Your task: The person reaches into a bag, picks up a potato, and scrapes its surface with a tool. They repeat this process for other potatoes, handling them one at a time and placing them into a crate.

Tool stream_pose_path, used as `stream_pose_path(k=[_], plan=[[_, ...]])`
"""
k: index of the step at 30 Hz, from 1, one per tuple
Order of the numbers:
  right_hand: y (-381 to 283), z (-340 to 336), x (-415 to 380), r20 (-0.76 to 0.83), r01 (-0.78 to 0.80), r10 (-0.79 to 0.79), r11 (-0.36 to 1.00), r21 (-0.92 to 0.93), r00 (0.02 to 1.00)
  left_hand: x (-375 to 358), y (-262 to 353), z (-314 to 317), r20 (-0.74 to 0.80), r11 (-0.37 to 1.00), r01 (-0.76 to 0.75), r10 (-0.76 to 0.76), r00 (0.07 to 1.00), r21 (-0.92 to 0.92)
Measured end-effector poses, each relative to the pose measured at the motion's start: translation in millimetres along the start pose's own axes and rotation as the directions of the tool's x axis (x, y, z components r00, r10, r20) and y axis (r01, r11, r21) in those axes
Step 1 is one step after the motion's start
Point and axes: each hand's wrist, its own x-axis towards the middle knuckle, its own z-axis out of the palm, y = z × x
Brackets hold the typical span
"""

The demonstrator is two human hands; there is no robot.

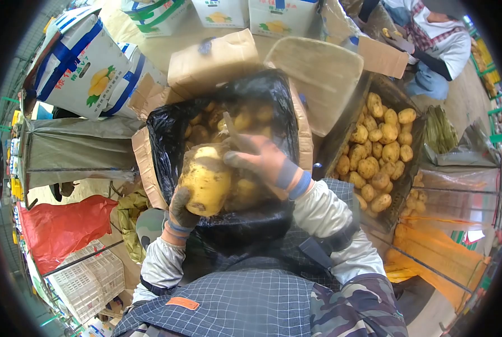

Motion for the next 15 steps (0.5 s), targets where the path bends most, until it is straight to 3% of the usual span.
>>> stream_pose_path(k=[3,6,8,9,10,15], plan=[[-3.8,2.3,-1.5,-0.003,0.015,-0.015,1.0,-0.018,1.0,-2.1,1.2,3.4,0.013,0.978,0.063,-0.061,0.998,-0.197],[14.1,6.7,6.7,0.022,0.168,-0.168,0.986,-0.017,0.986,-1.7,0.7,1.0,0.01,0.956,0.082,-0.082,0.997,-0.283],[8.9,18.2,-0.9,0.017,0.099,-0.101,0.991,0.088,0.995,-0.5,-3.4,-0.4,-0.033,0.944,0.061,-0.076,0.997,-0.323],[15.4,16.9,2.9,0.021,0.158,-0.158,0.987,0.037,0.987,0.7,-5.0,-1.0,-0.054,0.938,0.051,-0.074,0.996,-0.343],[20.8,16.3,6.7,0.025,0.216,-0.216,0.976,-0.013,0.976,1.7,-5.9,-1.5,-0.031,0.928,0.063,-0.081,0.996,-0.367],[26.0,20.3,14.3,-0.085,0.129,-0.137,0.987,-0.099,0.987,6.3,-2.8,2.2,0.134,0.874,0.179,-0.132,0.982,-0.452]])
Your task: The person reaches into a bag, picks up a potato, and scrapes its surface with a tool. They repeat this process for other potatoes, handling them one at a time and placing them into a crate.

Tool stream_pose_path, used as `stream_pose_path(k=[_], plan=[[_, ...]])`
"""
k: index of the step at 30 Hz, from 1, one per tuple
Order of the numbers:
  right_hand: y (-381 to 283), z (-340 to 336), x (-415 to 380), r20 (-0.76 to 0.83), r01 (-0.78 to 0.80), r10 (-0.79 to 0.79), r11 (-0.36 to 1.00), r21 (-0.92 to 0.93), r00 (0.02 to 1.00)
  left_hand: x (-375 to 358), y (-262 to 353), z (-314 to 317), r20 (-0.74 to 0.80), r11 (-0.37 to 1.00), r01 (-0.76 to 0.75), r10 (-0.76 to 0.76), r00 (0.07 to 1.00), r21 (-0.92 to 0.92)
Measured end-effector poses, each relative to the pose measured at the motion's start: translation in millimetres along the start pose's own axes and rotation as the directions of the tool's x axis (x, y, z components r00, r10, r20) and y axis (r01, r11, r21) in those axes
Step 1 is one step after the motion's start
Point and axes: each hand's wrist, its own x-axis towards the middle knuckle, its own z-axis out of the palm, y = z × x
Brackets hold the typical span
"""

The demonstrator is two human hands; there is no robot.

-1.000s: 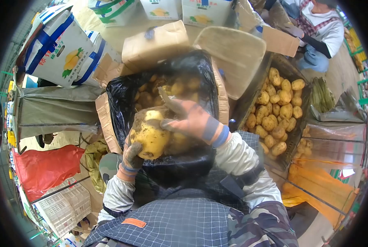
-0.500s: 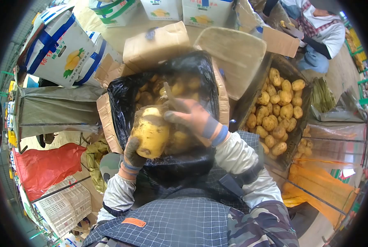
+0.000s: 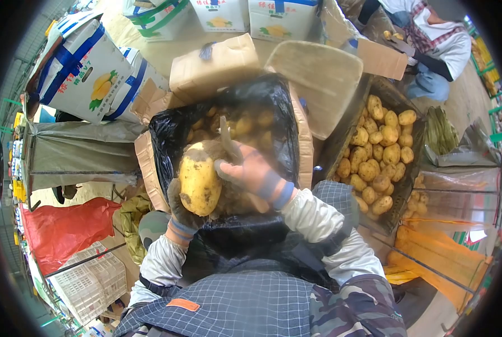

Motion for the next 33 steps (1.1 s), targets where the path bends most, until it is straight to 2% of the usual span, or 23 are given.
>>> stream_pose_path(k=[3,7,10,11,12,13,14,15,17,18,19,20,21,22,23,24,25,26,27,29,30,32,33], plan=[[7.0,-0.5,4.5,-0.041,-0.014,0.013,1.0,-0.011,0.999,2.3,-0.6,3.4,-0.12,0.994,-0.015,0.027,0.992,0.104],[19.0,-6.3,16.2,-0.102,-0.193,0.202,0.977,0.091,0.974,10.5,-2.5,-0.6,-0.16,0.998,-0.063,0.059,0.985,-0.022],[57.5,-18.9,40.5,-0.19,-0.16,0.206,0.96,0.231,0.96,28.8,-2.2,24.0,-0.381,0.981,-0.193,0.177,0.907,-0.003],[55.6,-22.0,42.1,-0.213,-0.144,0.211,0.945,0.293,0.954,28.4,4.4,14.6,-0.244,0.99,-0.141,0.141,0.959,0.017],[46.2,-28.5,42.1,-0.122,-0.132,0.186,0.925,0.356,0.975,29.6,12.9,4.8,-0.103,0.995,-0.093,0.097,0.99,0.044],[36.7,-34.9,41.8,-0.03,-0.133,0.16,0.899,0.418,0.987,41.5,14.1,21.4,-0.069,0.97,-0.179,0.193,0.979,0.162],[-24.8,-23.1,8.4,-0.106,-0.155,0.173,0.975,0.158,0.979,53.0,15.1,38.0,-0.034,0.925,-0.266,0.286,0.958,0.272],[-22.6,-29.0,7.6,-0.133,-0.048,0.083,0.968,0.246,0.988,69.5,18.2,52.1,0.007,0.871,-0.296,0.319,0.948,0.393],[-13.2,-43.7,10.7,-0.191,0.155,-0.083,0.901,0.404,0.978,117.6,31.7,48.2,0.058,0.692,-0.283,0.329,0.942,0.664],[-21.7,-59.6,9.1,-0.278,0.149,-0.005,0.853,0.5,0.961,145.4,40.1,32.8,0.06,0.559,-0.229,0.304,0.951,0.797],[-25.5,-77.9,8.6,-0.38,0.229,-0.042,0.856,0.463,0.924,161.7,43.4,50.0,0.347,-0.014,-0.371,0.392,0.852,0.929],[-25.9,-99.0,11.3,-0.389,0.286,-0.084,0.819,0.497,0.918,168.5,42.8,69.2,0.406,-0.13,-0.386,0.372,0.835,0.913],[-22.5,-134.0,9.0,-0.301,0.151,0.033,0.81,0.567,0.953,175.1,42.1,88.3,0.463,-0.243,-0.399,0.35,0.814,0.884],[-19.5,-156.0,8.5,-0.316,0.206,-0.025,0.808,0.553,0.948,178.8,41.4,103.0,0.299,0.124,-0.359,0.344,0.89,0.925],[-16.7,-177.9,7.9,-0.33,0.26,-0.084,0.802,0.538,0.94,180.8,41.7,106.8,0.144,0.472,-0.262,0.272,0.951,0.842],[-14.0,-199.7,7.2,-0.342,0.314,-0.142,0.792,0.524,0.929,178.6,47.7,97.5,0.114,0.472,-0.228,0.258,0.959,0.852],[23.5,-248.5,22.9,-0.434,0.259,-0.02,0.827,0.499,0.901,171.5,59.8,81.4,0.081,0.469,-0.192,0.247,0.966,0.862],[20.4,-249.6,20.3,-0.507,0.264,0.034,0.823,0.503,0.861,162.3,71.2,63.2,0.045,0.464,-0.153,0.235,0.971,0.873],[35.4,-268.4,26.4,-0.534,0.183,0.129,0.851,0.492,0.835,154.5,75.7,37.4,0.007,0.404,-0.106,0.24,0.971,0.909],[82.0,-304.7,47.2,-0.583,0.062,0.269,0.872,0.485,0.766,137.7,75.3,-23.6,0.093,-0.089,-0.067,0.336,0.937,0.994],[106.6,-317.6,61.7,-0.601,0.023,0.316,0.873,0.487,0.734,127.8,69.1,-42.0,-0.024,-0.035,0.036,0.31,0.95,0.999],[158.7,-347.1,96.9,-0.648,-0.072,0.383,0.889,0.452,0.659,124.4,46.8,-65.9,-0.224,-0.161,0.273,0.269,0.937,0.948],[180.3,-363.5,110.9,-0.686,-0.114,0.391,0.904,0.412,0.614,131.4,41.2,-71.7,-0.183,-0.234,0.248,0.27,0.945,0.94]])
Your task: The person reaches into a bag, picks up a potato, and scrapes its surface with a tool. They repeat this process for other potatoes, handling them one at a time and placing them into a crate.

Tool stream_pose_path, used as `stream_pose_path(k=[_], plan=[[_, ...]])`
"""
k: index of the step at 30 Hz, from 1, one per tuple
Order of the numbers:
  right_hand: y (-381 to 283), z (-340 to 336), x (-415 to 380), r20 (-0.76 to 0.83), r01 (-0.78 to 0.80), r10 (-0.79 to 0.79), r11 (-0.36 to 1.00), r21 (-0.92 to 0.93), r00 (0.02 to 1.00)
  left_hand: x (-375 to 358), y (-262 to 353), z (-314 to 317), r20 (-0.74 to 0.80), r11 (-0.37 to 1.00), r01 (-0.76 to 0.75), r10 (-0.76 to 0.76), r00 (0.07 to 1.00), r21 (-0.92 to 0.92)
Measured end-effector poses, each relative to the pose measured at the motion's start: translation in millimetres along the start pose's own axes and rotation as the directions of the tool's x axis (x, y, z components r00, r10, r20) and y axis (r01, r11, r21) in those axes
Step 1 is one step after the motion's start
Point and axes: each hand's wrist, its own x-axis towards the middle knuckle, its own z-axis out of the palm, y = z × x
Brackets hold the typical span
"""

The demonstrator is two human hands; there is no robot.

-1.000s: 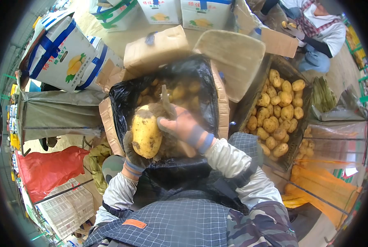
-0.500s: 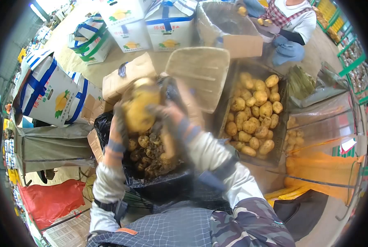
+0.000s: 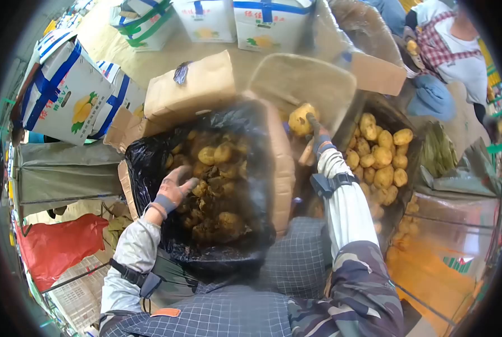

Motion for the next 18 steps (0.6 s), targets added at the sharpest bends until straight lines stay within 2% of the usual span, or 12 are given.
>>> stream_pose_path(k=[1,2,5,6,8,10,11,13,14,16,17,18], plan=[[13.0,-1.5,21.8,-0.059,0.005,-0.009,0.998,-0.059,0.998,12.1,0.2,5.5,-0.006,0.997,-0.043,0.044,0.999,0.068],[27.0,-1.5,34.4,-0.011,0.061,-0.06,0.983,0.172,0.998,25.4,1.3,9.7,-0.007,0.987,-0.089,0.091,0.996,0.137],[-6.1,15.6,-3.8,0.009,0.085,-0.099,0.899,0.43,0.995,63.1,8.4,21.4,0.038,0.846,-0.143,0.144,0.989,0.514],[-19.4,19.2,-12.8,0.06,0.098,-0.135,0.903,0.418,0.989,75.2,8.0,28.0,0.07,0.854,-0.103,0.078,0.995,0.51],[-47.4,18.3,-49.0,0.203,-0.032,-0.04,0.94,0.339,0.978,100.2,8.1,43.7,0.129,0.865,-0.031,-0.039,0.991,0.5],[-73.8,13.3,-94.4,0.295,-0.159,0.085,0.958,0.237,0.952,114.8,19.8,51.2,0.18,0.801,-0.019,-0.111,0.977,0.598],[-82.9,13.0,-120.9,0.294,-0.121,0.07,0.98,0.156,0.953,120.1,24.3,52.5,0.199,0.764,-0.015,-0.148,0.969,0.645],[-95.7,11.9,-178.7,0.3,-0.046,0.048,0.999,-0.012,0.953,146.3,-30.0,64.0,0.225,0.755,-0.147,-0.001,0.974,0.639],[-102.0,9.3,-206.5,0.325,0.034,-0.024,0.999,-0.026,0.945,149.8,-50.8,65.2,0.233,0.741,-0.205,0.068,0.97,0.639],[-108.4,5.1,-255.6,0.376,0.187,-0.16,0.982,-0.038,0.913,96.4,5.1,3.3,0.172,0.938,-0.008,-0.055,0.984,0.346],[-109.7,1.8,-268.9,0.449,0.221,-0.176,0.974,-0.048,0.876,72.2,25.5,-20.4,0.155,0.98,0.09,-0.118,0.981,0.177],[-113.4,-2.8,-278.0,0.521,0.262,-0.197,0.963,-0.054,0.83,64.1,1.1,-28.9,0.071,0.995,0.049,-0.055,0.996,0.085]])
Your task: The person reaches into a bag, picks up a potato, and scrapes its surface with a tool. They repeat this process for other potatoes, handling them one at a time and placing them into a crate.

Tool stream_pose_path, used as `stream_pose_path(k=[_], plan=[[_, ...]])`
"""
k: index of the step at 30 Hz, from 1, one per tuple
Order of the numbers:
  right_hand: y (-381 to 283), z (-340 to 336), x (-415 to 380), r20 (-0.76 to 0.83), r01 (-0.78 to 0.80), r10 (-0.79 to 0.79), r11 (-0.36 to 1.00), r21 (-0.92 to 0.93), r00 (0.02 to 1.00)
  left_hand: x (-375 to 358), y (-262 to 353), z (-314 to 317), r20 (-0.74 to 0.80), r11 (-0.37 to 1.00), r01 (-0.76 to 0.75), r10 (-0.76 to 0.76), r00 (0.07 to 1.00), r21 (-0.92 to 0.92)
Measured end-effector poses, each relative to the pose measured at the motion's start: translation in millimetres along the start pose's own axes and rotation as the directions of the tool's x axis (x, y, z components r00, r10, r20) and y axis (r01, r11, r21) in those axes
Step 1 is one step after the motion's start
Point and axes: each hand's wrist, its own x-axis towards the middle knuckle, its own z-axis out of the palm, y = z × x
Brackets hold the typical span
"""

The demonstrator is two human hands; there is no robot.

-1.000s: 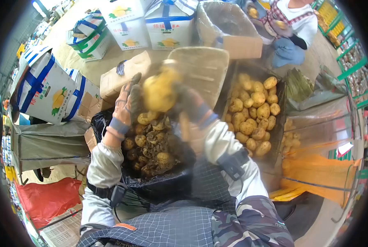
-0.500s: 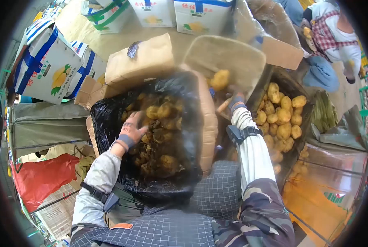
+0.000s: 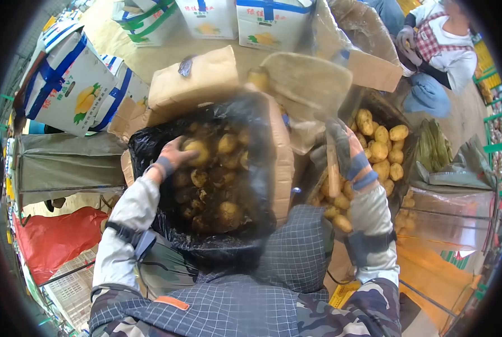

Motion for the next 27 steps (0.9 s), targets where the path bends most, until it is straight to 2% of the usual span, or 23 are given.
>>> stream_pose_path(k=[1,2,3,5,6,7,9,10,11,13,14,16,17,19,20,22,25,26,27], plan=[[-10.1,9.5,-11.1,0.082,0.032,-0.03,0.999,-0.026,0.996,-22.6,0.1,-12.5,0.005,0.95,-0.056,0.06,0.998,-0.306],[-12.4,30.0,-20.7,0.037,0.042,-0.042,0.999,0.003,0.998,-46.4,2.2,-18.8,0.044,0.836,-0.086,0.13,0.991,-0.542],[-11.0,54.3,-27.3,0.071,0.079,-0.079,0.997,0.002,0.994,-75.2,16.4,-29.6,0.059,0.665,-0.096,0.207,0.977,-0.741],[-6.7,104.2,-39.1,0.138,0.159,-0.158,0.987,0.004,0.978,-129.4,48.7,-49.6,0.163,0.513,0.053,0.171,0.972,-0.857],[-9.2,136.4,-50.1,0.142,0.078,-0.074,0.997,-0.022,0.987,-144.9,54.1,-39.3,0.039,0.417,-0.034,0.166,0.985,-0.908],[-9.5,166.9,-60.6,0.14,-0.005,0.012,0.999,-0.051,0.99,-159.1,59.0,-29.2,-0.006,0.32,-0.057,0.157,0.988,-0.946],[13.3,206.2,-62.4,0.153,-0.027,0.044,0.993,-0.113,0.987,-178.9,64.5,-15.6,-0.092,0.111,-0.107,0.132,0.987,-0.988],[31.7,214.3,-60.9,0.202,-0.017,0.024,0.999,-0.037,0.979,-179.2,55.7,-8.1,-0.082,0.176,-0.094,0.075,0.994,-0.98],[45.8,221.6,-60.8,0.248,-0.016,0.005,0.999,0.04,0.969,-180.3,49.6,-1.1,-0.178,0.321,-0.197,0.088,0.98,-0.926],[56.1,230.9,-63.0,0.23,-0.065,0.07,0.997,-0.031,0.971,-184.1,48.8,8.6,-0.352,0.575,-0.371,0.15,0.924,-0.729],[65.2,227.4,-59.7,0.256,-0.124,0.115,0.992,0.017,0.96,-188.4,45.8,4.8,-0.349,0.637,-0.406,0.221,0.911,-0.655],[61.2,224.4,-59.4,0.283,-0.282,0.231,0.947,0.154,0.931,-189.9,42.8,-0.8,-0.32,0.621,-0.381,0.213,0.923,-0.685],[68.5,220.7,-55.2,0.262,-0.308,0.245,0.921,0.237,0.933,-189.6,44.1,-3.0,-0.304,0.609,-0.37,0.213,0.929,-0.701],[93.7,209.9,-39.0,0.225,-0.346,0.276,0.852,0.393,0.935,-190.2,51.7,-9.6,-0.155,0.53,-0.226,0.175,0.972,-0.817],[101.0,206.7,-36.1,0.177,-0.288,0.234,0.865,0.411,0.956,-183.9,48.2,-7.2,-0.126,0.564,-0.192,0.155,0.98,-0.803],[91.7,203.7,-33.2,0.287,-0.322,0.199,0.811,0.489,0.937,-168.1,36.1,-3.8,-0.042,0.677,-0.16,0.187,0.981,-0.718],[111.7,202.3,-19.4,0.295,-0.273,0.12,0.783,0.559,0.948,-163.5,39.6,-2.8,-0.226,0.569,-0.441,0.409,0.884,-0.694],[122.0,201.3,-15.8,0.279,-0.245,0.106,0.814,0.527,0.954,-167.8,51.8,-2.7,-0.179,0.382,-0.371,0.451,0.874,-0.847],[122.5,207.0,-14.4,0.262,-0.217,0.093,0.843,0.493,0.96,-168.8,59.0,0.7,-0.189,0.368,-0.352,0.412,0.892,-0.861]])
